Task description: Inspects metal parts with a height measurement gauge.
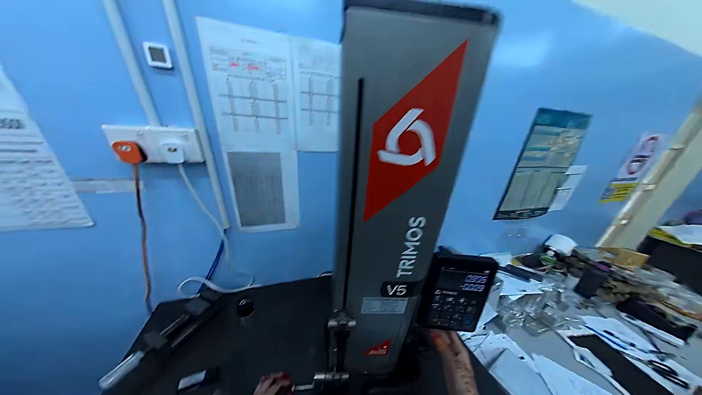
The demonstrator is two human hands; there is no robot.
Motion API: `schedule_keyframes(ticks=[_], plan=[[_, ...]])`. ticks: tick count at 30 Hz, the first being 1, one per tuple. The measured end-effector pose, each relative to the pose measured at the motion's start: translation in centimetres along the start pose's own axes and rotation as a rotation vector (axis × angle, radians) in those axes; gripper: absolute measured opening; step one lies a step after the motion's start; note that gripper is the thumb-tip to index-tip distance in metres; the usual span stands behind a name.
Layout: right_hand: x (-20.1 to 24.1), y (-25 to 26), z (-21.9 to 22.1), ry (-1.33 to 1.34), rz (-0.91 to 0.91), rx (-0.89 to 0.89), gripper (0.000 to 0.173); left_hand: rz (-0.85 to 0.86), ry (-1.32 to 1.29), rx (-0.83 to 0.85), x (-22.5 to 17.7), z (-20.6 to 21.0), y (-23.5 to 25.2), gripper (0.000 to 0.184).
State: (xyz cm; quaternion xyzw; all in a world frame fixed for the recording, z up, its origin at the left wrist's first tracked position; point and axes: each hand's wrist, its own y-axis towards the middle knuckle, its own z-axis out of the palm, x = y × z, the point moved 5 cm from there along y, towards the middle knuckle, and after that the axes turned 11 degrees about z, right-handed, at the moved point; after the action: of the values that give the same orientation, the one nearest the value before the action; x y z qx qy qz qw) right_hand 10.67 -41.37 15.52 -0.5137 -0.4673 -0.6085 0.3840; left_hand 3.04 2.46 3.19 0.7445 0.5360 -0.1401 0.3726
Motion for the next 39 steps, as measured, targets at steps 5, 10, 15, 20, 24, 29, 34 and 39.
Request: schedule_keyframes(ticks=[5, 10, 15, 20, 24, 29, 34, 39], plan=[[0.0, 0.8, 0.1, 0.017, 0.044, -0.091, 0.036, -0.016, 0.027, -0.081, 1.2, 0.6, -0.7, 0.027], [-0.4, 1.5, -0.4, -0.103, 0.018, -0.011, 0.054, -0.039, 0.016, -0.064, 0.8, 0.7, -0.5, 0.028], [-3.7, 3.6, -0.5, -0.516, 0.189, 0.137, 0.055, -0.061, 0.005, -0.053, 0.6, 0.7, -0.4, 0.028], [-5.6, 4.0, -0.4, -0.483, 0.326, 0.081, 0.044, -0.083, -0.011, -0.038, 0.9, 0.8, -0.2, 0.027], [-5.7, 3.7, -0.4, -0.424, 0.322, 0.077, 0.044, -0.093, -0.002, -0.029, 1.1, 0.9, -0.2, 0.028], [-5.8, 3.8, -0.6, -0.401, 0.31, 0.091, 0.044, -0.07, 0.001, -0.054, 1.2, 0.9, -0.2, 0.027], [-6.0, 3.7, -0.9, -0.37, 0.323, 0.108, 0.045, -0.079, 0.007, -0.046, 1.2, 0.9, -0.1, 0.027], [-6.1, 3.3, -0.9, -0.319, 0.289, 0.126, 0.046, -0.078, 0.018, -0.058, 1.4, 1.0, -0.3, 0.028]])
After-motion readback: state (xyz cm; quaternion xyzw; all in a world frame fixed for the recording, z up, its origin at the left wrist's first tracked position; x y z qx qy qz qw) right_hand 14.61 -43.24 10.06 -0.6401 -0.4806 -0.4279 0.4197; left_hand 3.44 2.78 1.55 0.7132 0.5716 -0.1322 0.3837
